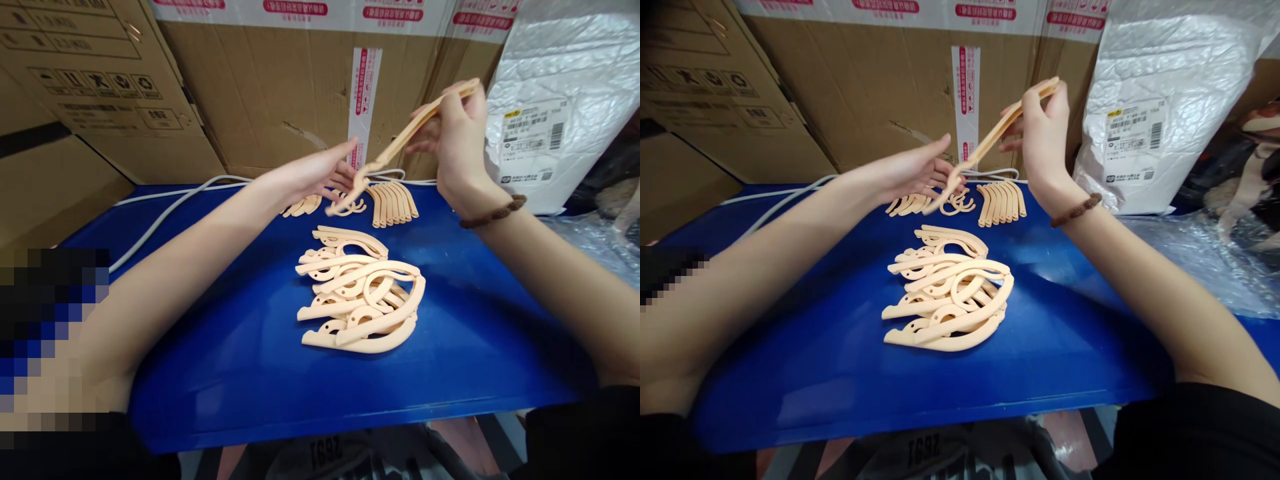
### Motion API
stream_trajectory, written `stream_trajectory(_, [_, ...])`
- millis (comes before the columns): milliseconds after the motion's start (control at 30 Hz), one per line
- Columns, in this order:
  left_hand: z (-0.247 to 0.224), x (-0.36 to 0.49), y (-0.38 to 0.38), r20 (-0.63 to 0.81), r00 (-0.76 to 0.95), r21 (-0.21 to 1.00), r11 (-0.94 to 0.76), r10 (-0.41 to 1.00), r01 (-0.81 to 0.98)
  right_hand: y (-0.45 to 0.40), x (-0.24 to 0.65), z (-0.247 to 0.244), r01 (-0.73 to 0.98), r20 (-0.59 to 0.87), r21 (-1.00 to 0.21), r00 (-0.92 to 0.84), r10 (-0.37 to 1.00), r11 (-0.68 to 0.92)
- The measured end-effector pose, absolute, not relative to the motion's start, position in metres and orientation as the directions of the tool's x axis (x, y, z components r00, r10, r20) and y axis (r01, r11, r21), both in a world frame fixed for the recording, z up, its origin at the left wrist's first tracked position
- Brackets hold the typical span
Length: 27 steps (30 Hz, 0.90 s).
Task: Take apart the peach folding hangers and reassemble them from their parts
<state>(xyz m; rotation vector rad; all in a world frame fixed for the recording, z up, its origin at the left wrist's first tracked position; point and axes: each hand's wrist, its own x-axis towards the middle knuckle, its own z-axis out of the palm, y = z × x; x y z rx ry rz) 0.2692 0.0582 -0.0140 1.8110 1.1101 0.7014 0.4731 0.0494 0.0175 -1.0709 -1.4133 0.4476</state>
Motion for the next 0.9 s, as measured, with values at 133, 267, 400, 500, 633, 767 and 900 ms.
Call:
stream_trajectory(133, [0.005, 0.266, 0.054, 0.070, 0.409, 0.954, -0.181, 0.910, 0.240, 0.047, 0.484, 0.019, 0.609, 0.699, -0.581, 0.034, 0.714, 0.540])
stream_trajectory(267, [0.004, 0.266, 0.051, 0.060, 0.308, 0.974, -0.124, 0.949, 0.190, 0.038, 0.485, 0.016, 0.849, 0.651, -0.105, -0.335, 0.681, 0.518])
stream_trajectory(400, [-0.005, 0.273, 0.043, -0.010, 0.401, 0.984, -0.063, 0.916, 0.168, 0.031, 0.471, 0.002, 0.824, 0.462, 0.223, -0.560, 0.688, 0.521])
stream_trajectory(500, [-0.009, 0.281, 0.037, 0.015, 0.430, 0.975, -0.110, 0.903, 0.195, 0.027, 0.459, -0.008, 0.821, 0.410, 0.227, -0.569, 0.713, 0.524])
stream_trajectory(633, [-0.008, 0.288, 0.038, 0.229, 0.261, 0.870, -0.317, 0.938, 0.378, 0.028, 0.455, -0.009, 0.901, 0.431, 0.072, -0.415, 0.801, 0.428])
stream_trajectory(767, [-0.009, 0.268, 0.053, 0.364, 0.079, 0.810, -0.357, 0.928, 0.465, 0.041, 0.471, 0.004, 0.853, 0.442, -0.284, -0.290, 0.849, 0.439])
stream_trajectory(900, [-0.023, 0.228, 0.074, 0.101, 0.029, 0.867, -0.102, 0.994, 0.487, 0.054, 0.494, 0.019, 0.886, 0.557, -0.285, -0.158, 0.816, 0.366])
